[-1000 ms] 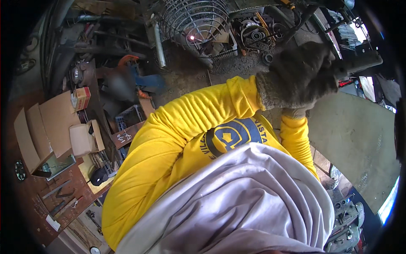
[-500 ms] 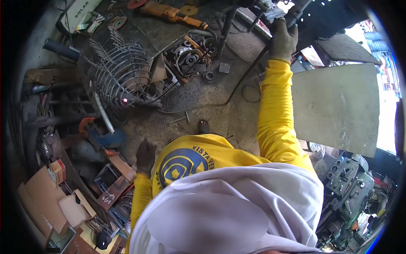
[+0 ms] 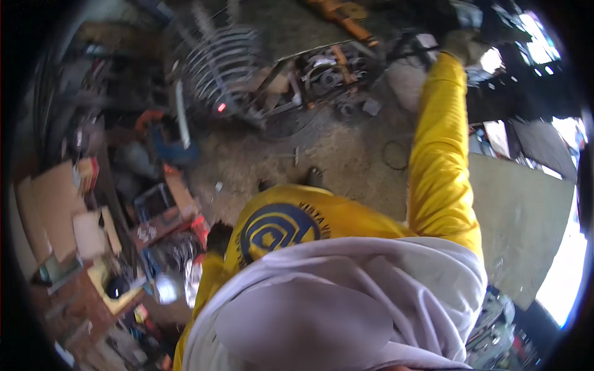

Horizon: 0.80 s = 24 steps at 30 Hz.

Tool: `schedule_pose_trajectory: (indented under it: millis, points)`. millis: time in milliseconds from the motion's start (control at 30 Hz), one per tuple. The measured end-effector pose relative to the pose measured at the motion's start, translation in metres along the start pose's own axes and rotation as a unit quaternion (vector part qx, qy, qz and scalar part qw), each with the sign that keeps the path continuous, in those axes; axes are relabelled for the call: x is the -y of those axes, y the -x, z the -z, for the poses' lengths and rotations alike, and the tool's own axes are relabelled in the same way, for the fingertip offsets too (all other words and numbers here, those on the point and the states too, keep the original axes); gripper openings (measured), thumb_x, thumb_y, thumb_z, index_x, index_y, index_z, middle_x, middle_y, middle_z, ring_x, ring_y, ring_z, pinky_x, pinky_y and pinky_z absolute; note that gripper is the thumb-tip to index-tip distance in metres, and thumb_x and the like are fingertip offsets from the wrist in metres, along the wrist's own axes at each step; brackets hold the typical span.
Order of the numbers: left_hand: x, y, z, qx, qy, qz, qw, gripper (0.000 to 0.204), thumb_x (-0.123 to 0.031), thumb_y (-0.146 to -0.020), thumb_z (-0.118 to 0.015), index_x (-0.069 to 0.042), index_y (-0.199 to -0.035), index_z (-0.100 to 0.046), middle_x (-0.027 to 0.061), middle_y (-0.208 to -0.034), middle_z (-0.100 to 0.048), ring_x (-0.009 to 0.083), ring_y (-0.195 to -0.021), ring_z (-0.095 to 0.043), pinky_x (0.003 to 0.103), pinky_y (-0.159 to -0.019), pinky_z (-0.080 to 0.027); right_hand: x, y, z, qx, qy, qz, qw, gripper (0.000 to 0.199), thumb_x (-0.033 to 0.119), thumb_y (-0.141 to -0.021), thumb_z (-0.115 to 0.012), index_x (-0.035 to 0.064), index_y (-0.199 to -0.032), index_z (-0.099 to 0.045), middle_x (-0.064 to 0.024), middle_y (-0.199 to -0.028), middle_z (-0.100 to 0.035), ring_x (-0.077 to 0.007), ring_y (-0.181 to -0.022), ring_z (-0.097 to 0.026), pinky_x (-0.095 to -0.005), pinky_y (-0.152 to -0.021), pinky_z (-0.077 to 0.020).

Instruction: The person welds metal rods onto a large spherical cage structure using an arc welder. They fit small metal pieces by hand, tap them with a hammer, and smooth the welded joints using an angle grinder, producing sparks during fabrication.

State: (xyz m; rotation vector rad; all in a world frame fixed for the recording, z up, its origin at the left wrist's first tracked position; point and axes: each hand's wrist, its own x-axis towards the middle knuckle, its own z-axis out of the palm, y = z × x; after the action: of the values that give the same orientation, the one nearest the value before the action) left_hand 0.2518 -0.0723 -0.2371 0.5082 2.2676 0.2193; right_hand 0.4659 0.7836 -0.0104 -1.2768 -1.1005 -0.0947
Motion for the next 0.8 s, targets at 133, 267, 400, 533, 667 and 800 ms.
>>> schedule_pose_trajectory:
  millis: [133, 267, 400, 533, 667, 800]
  points:
    - [-0.005, -0.018, -0.008, -0.001, 0.028, -0.018, 0.999, 0.049, -0.043, -0.093, -0.059, -0.003, -0.122, -0.062, 0.0218, -0.116, -0.067, 0.0394, -0.113, -0.061, 0.044, -0.1, -0.047, -0.012, -0.001, 0.015, 0.007, 0.014, -0.032, 0.999, 0.054, 0.04, -0.099, -0.057, -0.0006, -0.135, -0.054, -0.0194, -0.117, -0.067, -0.0282, -0.103, -0.068, -0.0378, -0.087, -0.0555]
    - [0.008, -0.021, -0.015, -0.003, 0.071, -0.006, 0.997, 0.05, -0.044, -0.093, -0.058, -0.003, -0.12, -0.063, 0.0221, -0.117, -0.067, 0.0393, -0.114, -0.062, 0.043, -0.1, -0.047, -0.015, 0.011, 0.015, 0.025, 0.017, -0.045, 0.998, 0.056, 0.041, -0.098, -0.058, -0.001, -0.136, -0.053, -0.02, -0.118, -0.067, -0.0289, -0.104, -0.067, -0.0383, -0.089, -0.0547]
    - [0.025, -0.033, -0.023, 0.0, 0.116, 0.002, 0.993, 0.05, -0.046, -0.092, -0.058, -0.004, -0.119, -0.064, 0.0224, -0.118, -0.067, 0.0393, -0.115, -0.062, 0.042, -0.101, -0.047, -0.012, 0.018, 0.014, 0.031, 0.024, -0.044, 0.998, 0.058, 0.041, -0.097, -0.06, -0.0014, -0.136, -0.052, -0.0205, -0.119, -0.066, -0.0296, -0.106, -0.066, -0.0387, -0.09, -0.0539]
    - [0.038, -0.044, -0.031, -0.004, 0.16, 0.03, 0.987, 0.053, -0.047, -0.09, -0.061, -0.003, -0.119, -0.063, 0.0219, -0.118, -0.067, 0.0395, -0.114, -0.062, 0.043, -0.098, -0.048, -0.013, 0.022, 0.016, 0.031, 0.032, -0.047, 0.998, 0.06, 0.042, -0.096, -0.061, -0.0018, -0.137, -0.051, -0.0211, -0.12, -0.065, -0.0303, -0.107, -0.066, -0.0392, -0.091, -0.0531]
    - [0.045, -0.044, -0.033, -0.026, 0.206, 0.069, 0.976, 0.055, -0.047, -0.088, -0.064, -0.003, -0.119, -0.062, 0.0213, -0.119, -0.067, 0.0396, -0.113, -0.063, 0.044, -0.095, -0.049, -0.013, 0.029, 0.012, 0.034, 0.041, -0.05, 0.997, 0.062, 0.042, -0.095, -0.062, -0.0022, -0.137, -0.051, -0.0216, -0.122, -0.065, -0.031, -0.109, -0.065, -0.0396, -0.092, -0.0524]
    - [0.021, -0.035, -0.022, -0.038, 0.07, -0.002, 0.997, 0.054, -0.048, -0.089, -0.063, -0.003, -0.119, -0.062, 0.0204, -0.12, -0.067, 0.0393, -0.11, -0.064, 0.044, -0.093, -0.05, -0.014, 0.03, 0.012, 0.035, 0.054, -0.048, 0.997, 0.064, 0.043, -0.094, -0.064, -0.0025, -0.138, -0.05, -0.0222, -0.123, -0.064, -0.0318, -0.11, -0.065, -0.0401, -0.094, -0.0516]
